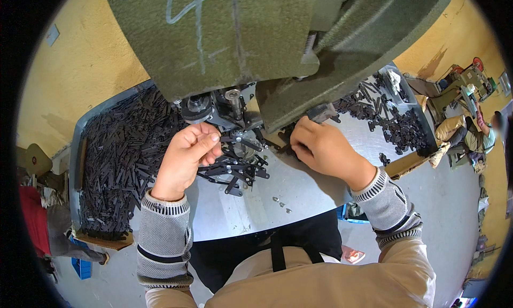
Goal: The person repeatedly picks small black metal hardware pieces from a bin and places them into a press or fixture on the workbench. The person handles the pieces one at a time, aligns them under the machine, and then removes the processed pieces, continuing the cycle throughout the clip.
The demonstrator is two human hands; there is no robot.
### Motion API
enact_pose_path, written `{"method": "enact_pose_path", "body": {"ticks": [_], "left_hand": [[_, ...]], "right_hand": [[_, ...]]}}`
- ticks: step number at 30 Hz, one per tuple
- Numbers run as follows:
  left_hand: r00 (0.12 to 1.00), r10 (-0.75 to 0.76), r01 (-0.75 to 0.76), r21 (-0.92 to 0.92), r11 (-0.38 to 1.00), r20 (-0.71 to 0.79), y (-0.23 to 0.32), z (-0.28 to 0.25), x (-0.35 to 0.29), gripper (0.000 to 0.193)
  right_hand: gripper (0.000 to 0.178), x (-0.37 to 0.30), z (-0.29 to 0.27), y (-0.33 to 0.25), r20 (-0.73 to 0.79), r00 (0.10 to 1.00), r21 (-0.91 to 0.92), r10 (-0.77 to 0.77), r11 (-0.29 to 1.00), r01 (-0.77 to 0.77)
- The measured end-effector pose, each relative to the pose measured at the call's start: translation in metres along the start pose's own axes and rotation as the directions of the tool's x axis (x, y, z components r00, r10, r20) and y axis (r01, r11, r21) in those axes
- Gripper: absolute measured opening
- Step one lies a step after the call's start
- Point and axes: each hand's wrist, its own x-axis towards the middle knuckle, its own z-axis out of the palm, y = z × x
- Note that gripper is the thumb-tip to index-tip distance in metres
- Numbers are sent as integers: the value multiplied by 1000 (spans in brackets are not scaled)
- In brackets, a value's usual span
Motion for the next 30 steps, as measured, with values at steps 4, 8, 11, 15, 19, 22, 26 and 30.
{"method": "enact_pose_path", "body": {"ticks": [4,8,11,15,19,22,26,30], "left_hand": [[995,78,-82,-69,994,-56,2,-5,-2,8],[977,133,-144,-56,988,-168,7,-8,-4,3],[952,166,-201,-120,972,-256,8,-7,-4,6],[936,150,-206,-151,967,-318,9,-9,-3,7],[941,148,-204,-160,966,-304,9,-11,-3,7],[950,138,-185,-152,971,-279,8,-11,-2,7],[961,127,-164,-133,978,-246,6,-10,-2,7],[967,100,-119,-67,991,-233,3,-8,1,7]], "right_hand": [[15,10,-5,5,-135,978,81,159,985,-149],[14,24,1,2,-291,949,-15,117,992,-127],[18,30,15,-13,-221,964,201,148,974,-104],[14,42,36,-29,-278,956,292,98,956,-13],[15,46,44,-32,-270,963,234,1,970,65],[15,47,44,-32,-266,964,257,-18,962,89],[14,45,41,-34,-230,973,242,3,969,54],[15,38,32,-30,-244,961,277,133,959,-62]]}}
